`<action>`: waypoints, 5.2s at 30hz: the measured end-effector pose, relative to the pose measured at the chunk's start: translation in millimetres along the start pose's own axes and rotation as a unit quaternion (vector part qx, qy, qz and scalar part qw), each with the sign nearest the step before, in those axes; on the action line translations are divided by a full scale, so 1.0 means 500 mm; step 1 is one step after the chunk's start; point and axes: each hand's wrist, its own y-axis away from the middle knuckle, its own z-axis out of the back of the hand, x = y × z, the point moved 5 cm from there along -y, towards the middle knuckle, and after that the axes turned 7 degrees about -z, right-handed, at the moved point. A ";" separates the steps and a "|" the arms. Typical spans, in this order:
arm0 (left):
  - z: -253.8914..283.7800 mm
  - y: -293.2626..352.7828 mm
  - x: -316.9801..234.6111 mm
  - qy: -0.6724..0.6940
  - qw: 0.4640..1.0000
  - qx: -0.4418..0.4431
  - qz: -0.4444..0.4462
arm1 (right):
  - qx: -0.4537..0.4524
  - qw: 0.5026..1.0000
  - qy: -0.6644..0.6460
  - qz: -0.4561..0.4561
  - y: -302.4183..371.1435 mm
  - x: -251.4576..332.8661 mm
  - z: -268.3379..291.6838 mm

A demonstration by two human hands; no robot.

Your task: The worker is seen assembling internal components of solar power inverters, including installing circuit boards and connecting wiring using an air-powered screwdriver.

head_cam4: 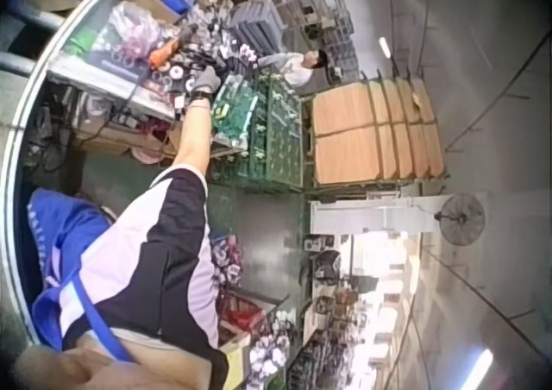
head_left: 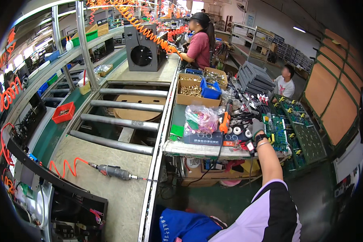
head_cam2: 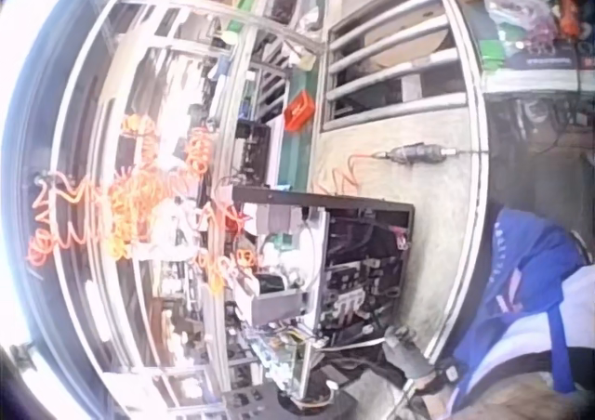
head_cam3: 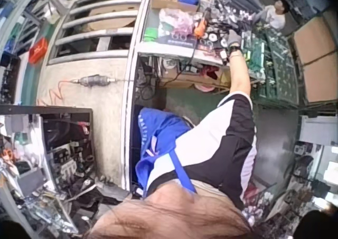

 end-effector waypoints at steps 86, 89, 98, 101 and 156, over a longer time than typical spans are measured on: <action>0.038 0.022 0.033 0.182 0.973 0.048 0.131 | 0.842 0.141 0.253 0.455 1.541 -0.245 -0.043; 0.046 0.016 0.023 0.145 0.980 0.081 0.111 | 0.872 0.149 0.210 0.416 1.546 -0.254 -0.050; 0.113 -0.001 -0.080 -0.069 0.996 0.038 -0.047 | 0.919 0.256 0.005 0.302 1.480 -0.260 -0.043; 0.120 -0.027 -0.147 -0.289 0.942 -0.050 -0.161 | 0.880 0.212 0.013 0.424 1.485 -0.243 -0.013; -0.084 -0.085 0.075 0.526 0.831 -0.066 0.170 | 0.897 0.385 0.197 -0.093 1.496 -0.411 -0.123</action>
